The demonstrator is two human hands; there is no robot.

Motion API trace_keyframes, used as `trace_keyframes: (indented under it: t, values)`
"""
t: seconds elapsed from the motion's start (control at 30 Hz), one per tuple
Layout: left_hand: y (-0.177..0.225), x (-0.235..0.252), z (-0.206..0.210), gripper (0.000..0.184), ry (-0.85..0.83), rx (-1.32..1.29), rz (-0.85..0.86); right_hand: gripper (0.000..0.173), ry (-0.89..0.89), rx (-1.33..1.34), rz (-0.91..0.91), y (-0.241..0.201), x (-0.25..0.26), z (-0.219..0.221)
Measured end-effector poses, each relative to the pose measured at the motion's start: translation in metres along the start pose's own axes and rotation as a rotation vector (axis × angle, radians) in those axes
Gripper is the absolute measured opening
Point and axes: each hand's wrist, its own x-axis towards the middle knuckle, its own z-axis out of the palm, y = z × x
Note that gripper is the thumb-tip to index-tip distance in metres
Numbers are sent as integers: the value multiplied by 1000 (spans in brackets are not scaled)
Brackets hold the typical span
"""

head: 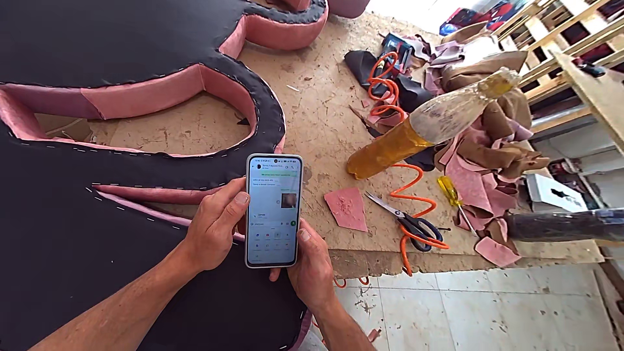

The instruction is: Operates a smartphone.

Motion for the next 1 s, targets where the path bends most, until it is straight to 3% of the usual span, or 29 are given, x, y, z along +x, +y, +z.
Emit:
trace_keyframes:
  t: [1.0]
  values:
    - [6,-1,0,45,-13,-11,-61,49,6,6,-2,1,-2,-1]
